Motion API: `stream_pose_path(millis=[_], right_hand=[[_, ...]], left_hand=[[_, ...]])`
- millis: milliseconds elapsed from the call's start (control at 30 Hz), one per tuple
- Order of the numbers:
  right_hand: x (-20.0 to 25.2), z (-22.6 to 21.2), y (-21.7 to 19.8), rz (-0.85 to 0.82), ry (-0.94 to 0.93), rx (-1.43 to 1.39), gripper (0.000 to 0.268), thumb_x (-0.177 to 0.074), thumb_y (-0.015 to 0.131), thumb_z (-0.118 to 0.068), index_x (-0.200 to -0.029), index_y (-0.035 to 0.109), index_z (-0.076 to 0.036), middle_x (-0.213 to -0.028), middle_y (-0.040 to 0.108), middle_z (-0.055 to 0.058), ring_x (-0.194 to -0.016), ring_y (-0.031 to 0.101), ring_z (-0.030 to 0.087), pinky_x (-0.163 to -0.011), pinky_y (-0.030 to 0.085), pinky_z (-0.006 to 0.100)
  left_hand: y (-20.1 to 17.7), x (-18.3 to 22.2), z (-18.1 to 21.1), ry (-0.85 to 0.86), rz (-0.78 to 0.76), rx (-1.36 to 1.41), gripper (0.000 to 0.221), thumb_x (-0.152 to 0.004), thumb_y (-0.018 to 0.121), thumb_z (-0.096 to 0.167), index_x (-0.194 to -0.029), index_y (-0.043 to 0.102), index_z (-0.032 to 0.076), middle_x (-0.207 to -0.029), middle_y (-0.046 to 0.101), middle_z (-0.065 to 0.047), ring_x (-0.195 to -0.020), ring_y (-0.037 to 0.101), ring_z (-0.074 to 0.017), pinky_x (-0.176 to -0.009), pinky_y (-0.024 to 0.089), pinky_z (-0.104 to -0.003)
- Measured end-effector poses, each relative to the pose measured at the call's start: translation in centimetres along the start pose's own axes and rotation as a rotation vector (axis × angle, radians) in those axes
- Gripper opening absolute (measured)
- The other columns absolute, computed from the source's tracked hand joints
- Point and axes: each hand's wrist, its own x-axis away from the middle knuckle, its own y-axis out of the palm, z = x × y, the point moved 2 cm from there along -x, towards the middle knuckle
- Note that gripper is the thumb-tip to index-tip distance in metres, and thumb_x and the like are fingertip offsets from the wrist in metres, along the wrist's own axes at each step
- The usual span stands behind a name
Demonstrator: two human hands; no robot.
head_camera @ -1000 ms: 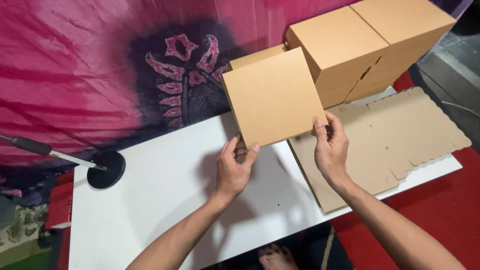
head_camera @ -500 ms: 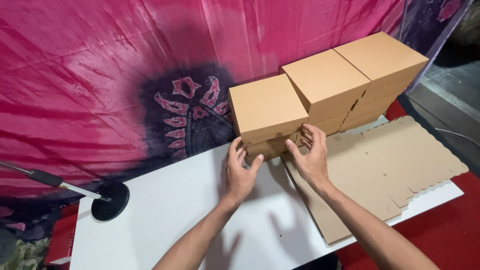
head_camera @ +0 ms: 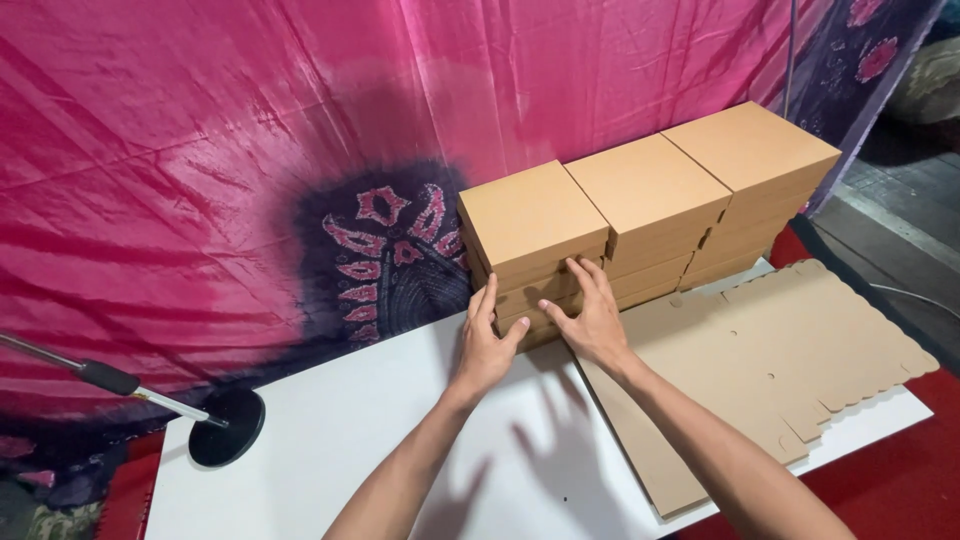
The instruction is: Folding flat cardboard sheets into boxes and stacking them.
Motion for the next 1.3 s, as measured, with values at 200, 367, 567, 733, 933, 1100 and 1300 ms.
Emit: stream_pose_path(millis=[200, 367, 567, 733, 933, 1100, 1300], right_hand=[[-0.3, -0.1, 0.1, -0.040, 0.041, 0.014, 0.083, -0.080, 0.081, -0.047, -0.150, 0.050, -0.012, -0.157, 0.038, 0.017, -0.148, 0.037, 0.041, -0.124, 0.032, 0.053], [0.4, -0.1, -0.3, -0.046, 0.035, 0.002, 0.075, -0.080, 0.082, -0.045, -0.144, 0.057, -0.015, -0.152, 0.043, 0.016, -0.143, 0.044, 0.039, -0.118, 0.041, 0.049], [3.5, 1.6, -0.9, -0.025, 0.072, 0.007, 0.060, -0.081, 0.083, -0.039, -0.134, 0.063, -0.017, -0.142, 0.047, 0.009, -0.139, 0.049, 0.033, -0.113, 0.046, 0.044], [7.0, 3.9, -2.5, -0.078, 0.109, 0.082, 0.052, -0.084, 0.079, -0.032, -0.131, 0.064, -0.014, -0.133, 0.052, 0.011, -0.132, 0.054, 0.035, -0.107, 0.050, 0.045], [11.6, 10.2, -3.4, -0.145, 0.181, 0.225, 0.049, -0.085, 0.078, -0.034, -0.129, 0.063, -0.018, -0.125, 0.055, 0.007, -0.130, 0.053, 0.030, -0.108, 0.047, 0.043], [15.7, 13.9, -3.5, -0.217, 0.200, 0.335, 0.047, -0.085, 0.078, -0.041, -0.124, 0.065, -0.018, -0.122, 0.055, 0.006, -0.130, 0.053, 0.030, -0.106, 0.047, 0.042], [19.2, 14.2, -3.9, -0.282, 0.150, 0.576, 0.043, -0.083, 0.075, -0.050, -0.112, 0.068, -0.019, -0.120, 0.056, 0.004, -0.126, 0.054, 0.030, -0.100, 0.049, 0.044]], left_hand=[[0.1, -0.4, -0.3, 0.009, 0.003, -0.056, 0.090, -0.086, 0.071, 0.021, -0.161, 0.025, 0.008, -0.156, 0.037, -0.020, -0.148, 0.035, -0.0405, -0.121, 0.038, -0.048], [0.6, -0.4, -1.5, -0.033, 0.062, -0.074, 0.092, -0.083, 0.074, 0.025, -0.161, 0.029, 0.010, -0.154, 0.041, -0.017, -0.146, 0.039, -0.0366, -0.120, 0.039, -0.046], [2.2, 1.8, -1.1, -0.039, 0.087, -0.086, 0.066, -0.084, 0.075, 0.023, -0.144, 0.047, 0.014, -0.136, 0.048, -0.007, -0.134, 0.053, -0.0298, -0.109, 0.049, -0.041], [5.6, 4.6, -3.0, -0.119, -0.126, -0.124, 0.063, -0.086, 0.073, 0.022, -0.143, 0.047, 0.012, -0.136, 0.046, -0.007, -0.132, 0.055, -0.0273, -0.108, 0.050, -0.037], [9.6, 9.3, -3.1, -0.066, -0.530, -0.285, 0.069, -0.087, 0.070, 0.022, -0.147, 0.043, 0.004, -0.143, 0.040, -0.018, -0.137, 0.048, -0.0389, -0.111, 0.047, -0.047], [12.2, 11.7, -3.0, 0.048, -0.840, -0.525, 0.073, -0.090, 0.067, 0.026, -0.152, 0.039, 0.002, -0.156, 0.030, -0.026, -0.148, 0.031, -0.0436, -0.115, 0.036, -0.054], [14.9, 13.2, -6.1, -0.020, -0.930, -0.441, 0.071, -0.086, 0.066, 0.025, -0.148, 0.043, -0.001, -0.161, 0.022, -0.032, -0.152, 0.022, -0.0466, -0.118, 0.031, -0.058]])
